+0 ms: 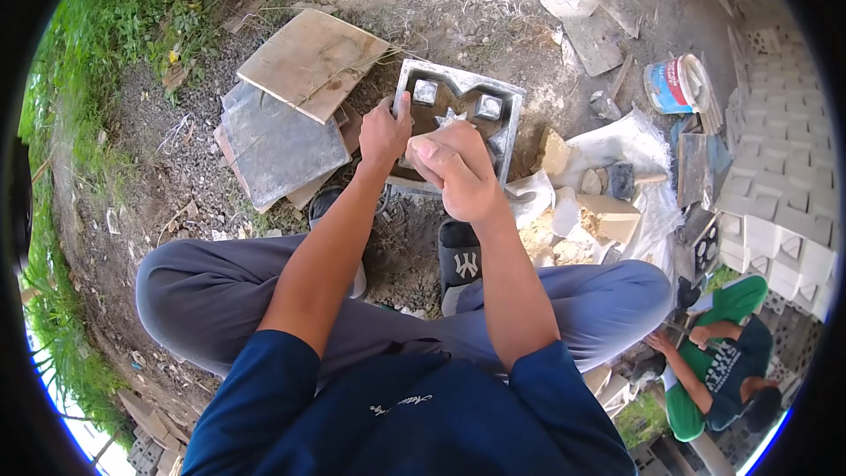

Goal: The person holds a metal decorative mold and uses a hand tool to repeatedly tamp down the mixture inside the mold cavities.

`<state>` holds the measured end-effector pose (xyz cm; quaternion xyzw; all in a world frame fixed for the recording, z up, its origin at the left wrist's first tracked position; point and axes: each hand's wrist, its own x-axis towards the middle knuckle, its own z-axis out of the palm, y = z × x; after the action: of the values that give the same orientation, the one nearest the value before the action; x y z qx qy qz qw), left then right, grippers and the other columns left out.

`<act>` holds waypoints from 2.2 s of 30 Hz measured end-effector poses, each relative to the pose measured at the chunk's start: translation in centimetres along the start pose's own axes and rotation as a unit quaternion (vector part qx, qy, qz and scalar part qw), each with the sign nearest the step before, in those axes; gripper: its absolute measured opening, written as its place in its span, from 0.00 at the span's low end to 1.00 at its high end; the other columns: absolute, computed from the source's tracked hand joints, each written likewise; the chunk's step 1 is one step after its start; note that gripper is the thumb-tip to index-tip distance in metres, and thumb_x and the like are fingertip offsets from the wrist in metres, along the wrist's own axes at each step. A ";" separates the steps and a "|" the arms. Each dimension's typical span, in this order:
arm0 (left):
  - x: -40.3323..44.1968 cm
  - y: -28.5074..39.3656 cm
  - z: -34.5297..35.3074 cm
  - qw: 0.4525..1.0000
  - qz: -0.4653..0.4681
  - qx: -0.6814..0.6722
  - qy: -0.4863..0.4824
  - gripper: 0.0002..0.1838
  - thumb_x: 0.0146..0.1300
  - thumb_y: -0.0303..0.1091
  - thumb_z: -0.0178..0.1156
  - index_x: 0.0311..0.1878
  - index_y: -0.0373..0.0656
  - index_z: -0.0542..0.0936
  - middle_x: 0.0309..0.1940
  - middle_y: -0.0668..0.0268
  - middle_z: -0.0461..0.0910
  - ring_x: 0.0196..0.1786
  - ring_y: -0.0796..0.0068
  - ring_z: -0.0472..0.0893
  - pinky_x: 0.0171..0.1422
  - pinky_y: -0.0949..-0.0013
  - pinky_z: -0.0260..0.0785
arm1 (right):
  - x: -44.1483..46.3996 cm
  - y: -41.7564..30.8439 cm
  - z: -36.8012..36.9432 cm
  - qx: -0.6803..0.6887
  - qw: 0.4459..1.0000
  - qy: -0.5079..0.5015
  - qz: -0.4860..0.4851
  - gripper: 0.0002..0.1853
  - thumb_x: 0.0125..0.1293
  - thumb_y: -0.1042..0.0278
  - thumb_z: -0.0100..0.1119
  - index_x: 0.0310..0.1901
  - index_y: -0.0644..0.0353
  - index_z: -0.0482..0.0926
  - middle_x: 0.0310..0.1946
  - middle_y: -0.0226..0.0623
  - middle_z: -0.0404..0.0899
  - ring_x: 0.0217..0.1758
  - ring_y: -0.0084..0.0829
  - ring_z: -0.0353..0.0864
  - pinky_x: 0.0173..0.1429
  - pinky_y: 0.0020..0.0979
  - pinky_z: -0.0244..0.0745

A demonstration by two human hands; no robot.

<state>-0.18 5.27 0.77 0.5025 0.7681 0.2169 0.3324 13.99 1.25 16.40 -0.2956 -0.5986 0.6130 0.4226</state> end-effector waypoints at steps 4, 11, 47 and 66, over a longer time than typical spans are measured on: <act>-0.1 0.0 0.1 1.000 0.005 -0.009 0.016 0.32 0.74 0.61 0.48 0.47 0.35 0.82 0.43 0.43 0.85 0.49 0.39 0.84 0.54 0.45 0.76 | -0.1 1.3 0.2 0.014 1.000 -0.010 -0.015 0.29 0.70 0.58 0.48 0.12 0.60 0.55 0.08 0.29 0.53 0.13 0.25 0.50 0.22 0.32 0.44; -0.3 -0.1 -0.2 1.000 0.002 -0.009 0.019 0.32 0.74 0.61 0.48 0.46 0.35 0.82 0.42 0.44 0.85 0.48 0.39 0.84 0.54 0.44 0.76 | -1.2 1.6 -0.9 -0.033 0.998 -0.051 0.009 0.27 0.71 0.58 0.48 0.15 0.61 0.57 0.11 0.30 0.56 0.15 0.25 0.53 0.23 0.32 0.48; 0.2 0.5 -0.4 1.000 -0.003 -0.009 0.017 0.32 0.73 0.61 0.49 0.46 0.35 0.82 0.43 0.43 0.85 0.49 0.40 0.84 0.54 0.44 0.76 | -0.9 -1.1 0.0 -0.061 0.996 -0.062 -0.033 0.30 0.73 0.54 0.56 0.16 0.63 0.61 0.10 0.29 0.54 0.14 0.24 0.50 0.21 0.32 0.45; -0.8 -0.7 0.4 0.999 0.014 -0.003 0.048 0.33 0.73 0.62 0.49 0.46 0.35 0.83 0.43 0.41 0.84 0.48 0.39 0.84 0.53 0.44 0.76 | -2.3 -1.7 -0.1 -0.022 0.998 -0.060 0.019 0.34 0.70 0.46 0.57 0.13 0.62 0.61 0.10 0.29 0.55 0.13 0.22 0.52 0.21 0.31 0.43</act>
<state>-0.13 4.25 0.24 0.5009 0.7756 0.2475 0.2936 15.47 -0.85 17.69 -0.2785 -0.6304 0.6243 0.3678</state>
